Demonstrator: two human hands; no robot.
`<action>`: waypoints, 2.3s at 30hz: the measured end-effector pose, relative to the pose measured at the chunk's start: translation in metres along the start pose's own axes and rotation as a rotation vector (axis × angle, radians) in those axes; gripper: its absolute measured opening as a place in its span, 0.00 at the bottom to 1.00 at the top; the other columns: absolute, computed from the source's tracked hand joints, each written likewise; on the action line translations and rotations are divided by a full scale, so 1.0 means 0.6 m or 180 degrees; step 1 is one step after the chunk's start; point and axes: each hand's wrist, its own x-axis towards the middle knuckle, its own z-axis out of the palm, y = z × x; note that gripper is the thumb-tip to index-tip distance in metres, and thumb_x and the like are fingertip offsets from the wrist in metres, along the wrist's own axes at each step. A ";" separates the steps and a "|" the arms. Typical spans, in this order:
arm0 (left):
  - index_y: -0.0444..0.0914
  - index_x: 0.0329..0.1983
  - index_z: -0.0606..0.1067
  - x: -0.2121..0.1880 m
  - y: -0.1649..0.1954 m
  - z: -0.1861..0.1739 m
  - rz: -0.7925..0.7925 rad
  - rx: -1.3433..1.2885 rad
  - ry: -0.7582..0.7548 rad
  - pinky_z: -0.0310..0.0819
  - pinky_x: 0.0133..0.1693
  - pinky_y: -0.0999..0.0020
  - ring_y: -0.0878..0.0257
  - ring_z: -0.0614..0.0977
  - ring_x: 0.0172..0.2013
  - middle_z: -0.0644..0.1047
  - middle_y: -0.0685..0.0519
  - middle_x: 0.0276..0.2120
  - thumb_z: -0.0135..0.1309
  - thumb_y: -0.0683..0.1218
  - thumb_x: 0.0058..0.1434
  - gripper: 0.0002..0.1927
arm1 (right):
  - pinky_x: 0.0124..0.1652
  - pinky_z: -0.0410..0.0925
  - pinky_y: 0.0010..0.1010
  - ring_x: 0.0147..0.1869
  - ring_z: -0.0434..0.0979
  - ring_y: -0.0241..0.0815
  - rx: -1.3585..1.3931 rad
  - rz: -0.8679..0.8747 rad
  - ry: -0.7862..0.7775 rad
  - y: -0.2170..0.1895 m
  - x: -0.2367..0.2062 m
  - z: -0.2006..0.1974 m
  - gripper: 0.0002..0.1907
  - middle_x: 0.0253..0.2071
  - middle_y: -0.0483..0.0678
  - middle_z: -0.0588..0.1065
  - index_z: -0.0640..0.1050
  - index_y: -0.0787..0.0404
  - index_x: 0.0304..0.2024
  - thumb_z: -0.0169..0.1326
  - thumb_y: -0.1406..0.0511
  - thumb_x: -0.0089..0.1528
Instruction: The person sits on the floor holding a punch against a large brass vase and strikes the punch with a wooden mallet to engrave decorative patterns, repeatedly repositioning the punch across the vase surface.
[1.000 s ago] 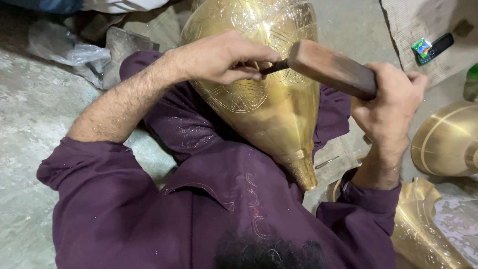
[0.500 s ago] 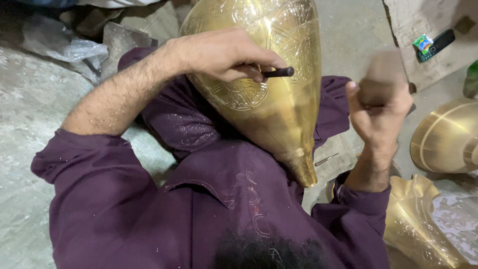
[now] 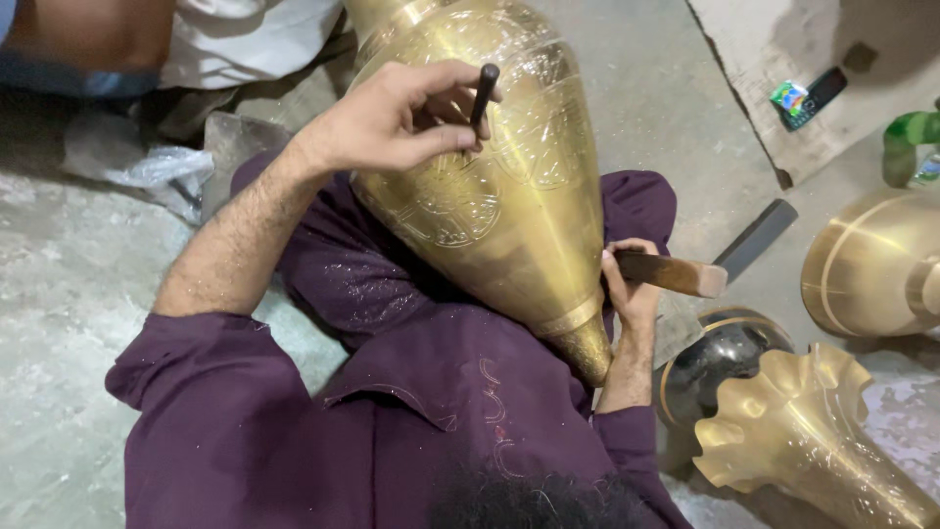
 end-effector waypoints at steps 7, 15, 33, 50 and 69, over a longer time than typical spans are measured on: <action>0.35 0.70 0.65 0.022 0.004 0.021 0.0077 0.0475 -0.0338 0.85 0.48 0.64 0.58 0.88 0.46 0.83 0.46 0.47 0.57 0.39 0.70 0.26 | 0.44 0.70 0.28 0.42 0.77 0.36 -0.0881 0.0609 -0.0023 -0.003 0.017 -0.026 0.08 0.38 0.46 0.78 0.80 0.66 0.43 0.66 0.69 0.65; 0.36 0.67 0.68 0.059 0.011 0.037 0.0637 0.0885 -0.0910 0.84 0.45 0.61 0.55 0.87 0.43 0.82 0.45 0.46 0.59 0.39 0.69 0.24 | 0.47 0.69 0.25 0.46 0.75 0.35 -0.0157 -0.0007 0.0040 -0.039 -0.077 -0.058 0.25 0.44 0.45 0.75 0.69 0.67 0.64 0.64 0.72 0.68; 0.45 0.58 0.73 0.187 -0.015 0.096 0.0153 0.1477 -0.3047 0.77 0.37 0.54 0.59 0.87 0.35 0.85 0.56 0.32 0.61 0.45 0.61 0.21 | 0.60 0.68 0.31 0.62 0.73 0.41 -0.0594 0.0425 -0.0149 -0.055 -0.201 0.025 0.40 0.60 0.53 0.72 0.56 0.63 0.78 0.60 0.72 0.68; 0.54 0.64 0.72 0.213 -0.007 0.101 0.0130 0.1580 -0.3489 0.76 0.38 0.56 0.61 0.86 0.35 0.85 0.58 0.33 0.61 0.46 0.60 0.27 | 0.51 0.73 0.27 0.53 0.73 0.39 -0.0331 -0.0593 0.0832 0.021 -0.224 0.090 0.47 0.65 0.56 0.67 0.44 0.47 0.79 0.57 0.78 0.70; 0.44 0.59 0.77 0.167 -0.048 0.096 0.0701 0.1214 -0.2406 0.76 0.34 0.55 0.55 0.85 0.33 0.84 0.52 0.34 0.65 0.42 0.58 0.25 | 0.59 0.69 0.38 0.59 0.75 0.53 -0.0836 -0.0586 0.0505 -0.031 -0.182 0.073 0.45 0.64 0.62 0.65 0.45 0.54 0.77 0.56 0.78 0.67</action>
